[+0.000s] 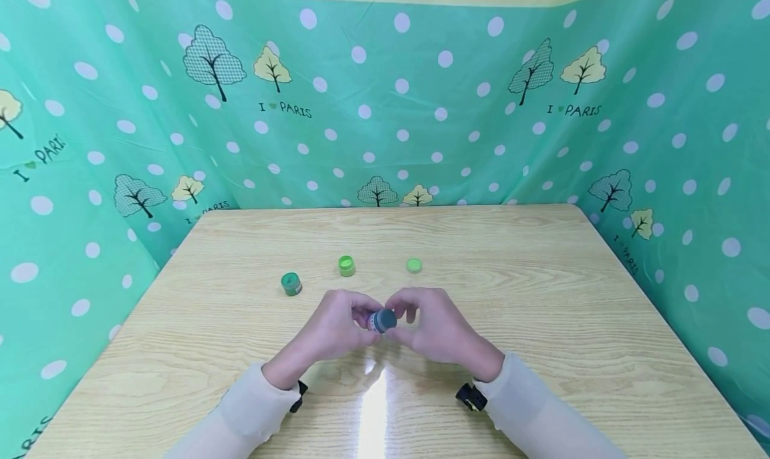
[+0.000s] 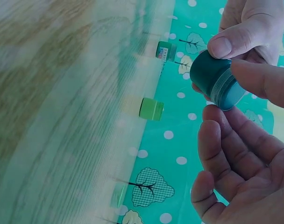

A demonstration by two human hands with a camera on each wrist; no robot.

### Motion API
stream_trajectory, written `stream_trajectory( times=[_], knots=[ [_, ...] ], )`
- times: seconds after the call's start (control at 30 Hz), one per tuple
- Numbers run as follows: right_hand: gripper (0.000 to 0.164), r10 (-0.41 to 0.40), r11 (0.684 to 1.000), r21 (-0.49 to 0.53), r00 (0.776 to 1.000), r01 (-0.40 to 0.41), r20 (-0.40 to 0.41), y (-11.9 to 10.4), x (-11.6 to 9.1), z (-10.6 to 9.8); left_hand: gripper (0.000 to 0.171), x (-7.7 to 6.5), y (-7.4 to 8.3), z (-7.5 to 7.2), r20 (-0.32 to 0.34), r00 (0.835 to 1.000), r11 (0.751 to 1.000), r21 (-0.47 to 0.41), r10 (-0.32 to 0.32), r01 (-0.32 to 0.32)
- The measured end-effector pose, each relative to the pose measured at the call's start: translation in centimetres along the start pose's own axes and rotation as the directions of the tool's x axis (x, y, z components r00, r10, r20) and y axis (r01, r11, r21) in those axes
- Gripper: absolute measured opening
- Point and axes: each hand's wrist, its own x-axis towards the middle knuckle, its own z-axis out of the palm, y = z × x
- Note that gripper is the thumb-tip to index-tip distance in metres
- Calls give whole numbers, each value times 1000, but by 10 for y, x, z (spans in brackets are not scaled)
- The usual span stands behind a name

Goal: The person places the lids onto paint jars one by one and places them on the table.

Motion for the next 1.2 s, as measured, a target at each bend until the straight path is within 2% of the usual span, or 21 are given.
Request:
stream_trajectory(
  times=[0.2,0.37,0.7,1.0,1.2],
  knots=[
    [19,23,1000,5,1000,-23,-11,0,0,1,22,0,0,1,-7,1000,1000,2,7,-7],
    [17,50,999,-5,998,-50,-25,1,0,3,21,0,1,1,-8,1000,1000,4,4,-4],
    [29,66,998,-5,996,-66,-52,2,0,5,22,-1,3,1,0,1000,1000,-14,-2,2],
    [29,100,994,-31,994,-102,-46,-1,-1,0,21,-1,2,0,-4,1000,1000,-5,0,0],
    [33,48,999,-12,998,-48,-43,-1,-1,-5,24,-1,2,-1,-2,1000,1000,-12,-9,9]
  ],
)
